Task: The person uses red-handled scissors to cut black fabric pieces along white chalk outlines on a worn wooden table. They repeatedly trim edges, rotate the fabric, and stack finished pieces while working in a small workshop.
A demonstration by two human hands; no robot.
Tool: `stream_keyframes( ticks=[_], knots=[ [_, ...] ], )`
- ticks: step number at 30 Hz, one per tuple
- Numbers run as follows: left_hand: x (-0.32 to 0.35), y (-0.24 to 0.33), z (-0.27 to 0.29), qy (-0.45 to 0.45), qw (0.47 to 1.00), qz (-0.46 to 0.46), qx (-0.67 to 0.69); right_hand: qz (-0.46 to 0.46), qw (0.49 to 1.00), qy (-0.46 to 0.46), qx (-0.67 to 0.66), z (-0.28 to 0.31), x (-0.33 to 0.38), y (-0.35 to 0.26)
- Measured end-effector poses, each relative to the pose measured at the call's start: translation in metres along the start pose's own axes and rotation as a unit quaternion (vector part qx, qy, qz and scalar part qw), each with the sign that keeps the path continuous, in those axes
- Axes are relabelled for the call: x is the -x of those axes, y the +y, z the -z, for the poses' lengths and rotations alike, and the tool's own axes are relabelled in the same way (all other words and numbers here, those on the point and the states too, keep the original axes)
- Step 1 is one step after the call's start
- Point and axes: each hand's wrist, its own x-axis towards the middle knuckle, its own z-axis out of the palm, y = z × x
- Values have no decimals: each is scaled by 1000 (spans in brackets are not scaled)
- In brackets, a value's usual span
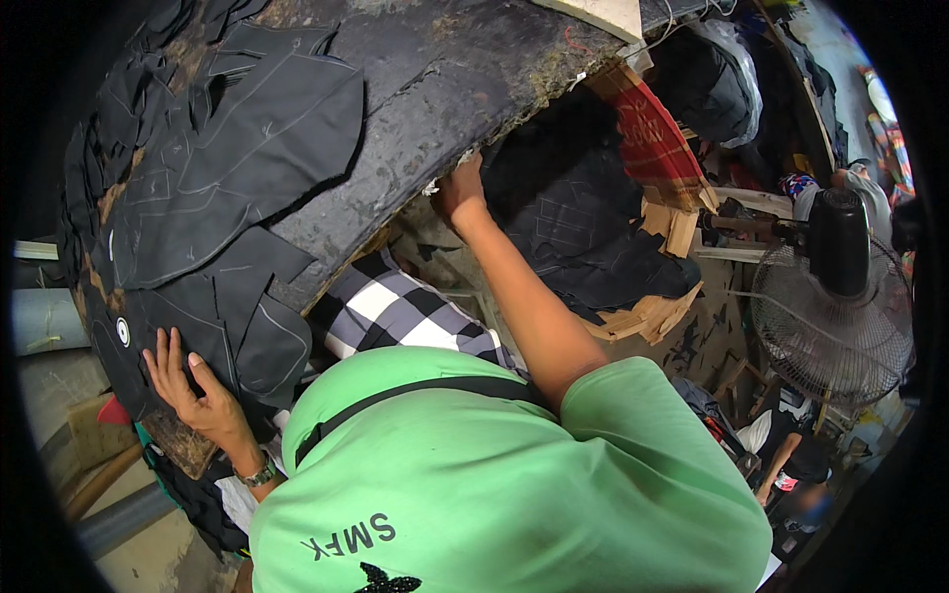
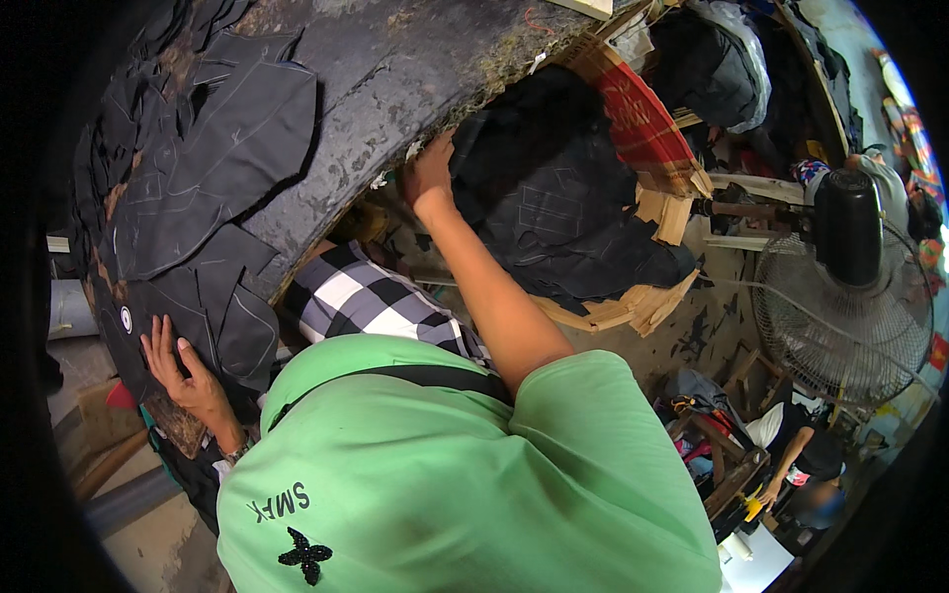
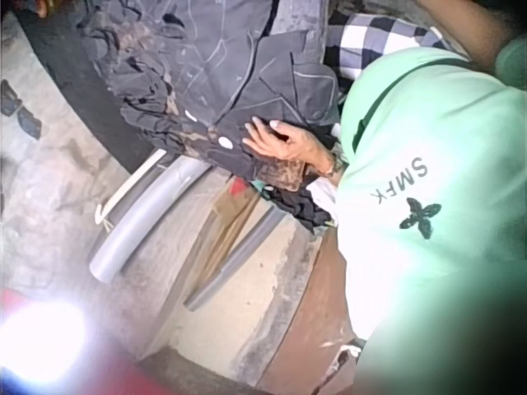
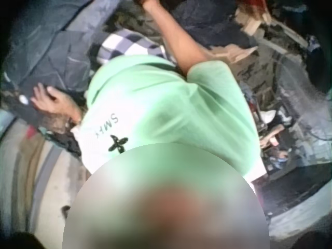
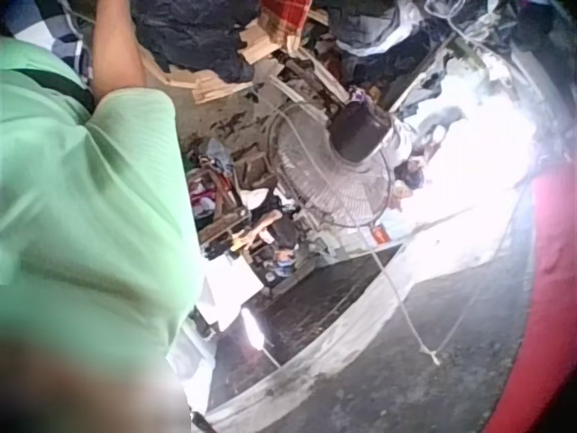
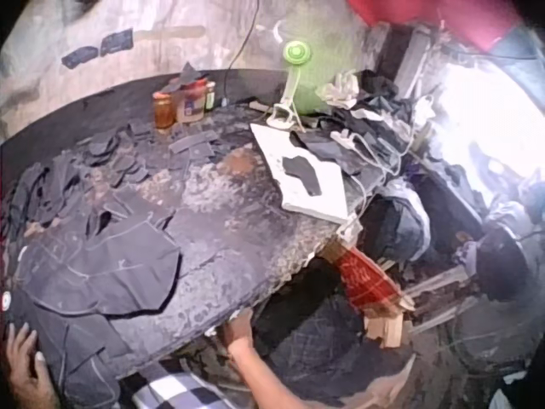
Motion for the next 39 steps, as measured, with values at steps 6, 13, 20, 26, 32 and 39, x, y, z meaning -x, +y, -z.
stream_keyframes(
  ticks=[6,13,20,26,32,39],
  knots=[
    [0,-2,-1,-1,1000,-3,0,26,988,51,-141,16,-38,66],
    [1,0,2,-14,1000,8,4,-151,918,84,-356,91,-4,76],
    [-1,2,2,-15,1000,8,11,-282,941,184,-41,174,2,164],
    [-1,1,2,-23,1000,15,-2,-186,980,32,57,160,5,225],
    [-2,1,3,-24,1000,14,0,-315,879,142,-329,193,-16,247],
    [-5,6,2,-32,999,18,25,-358,886,11,-294,226,-17,254]
  ],
)
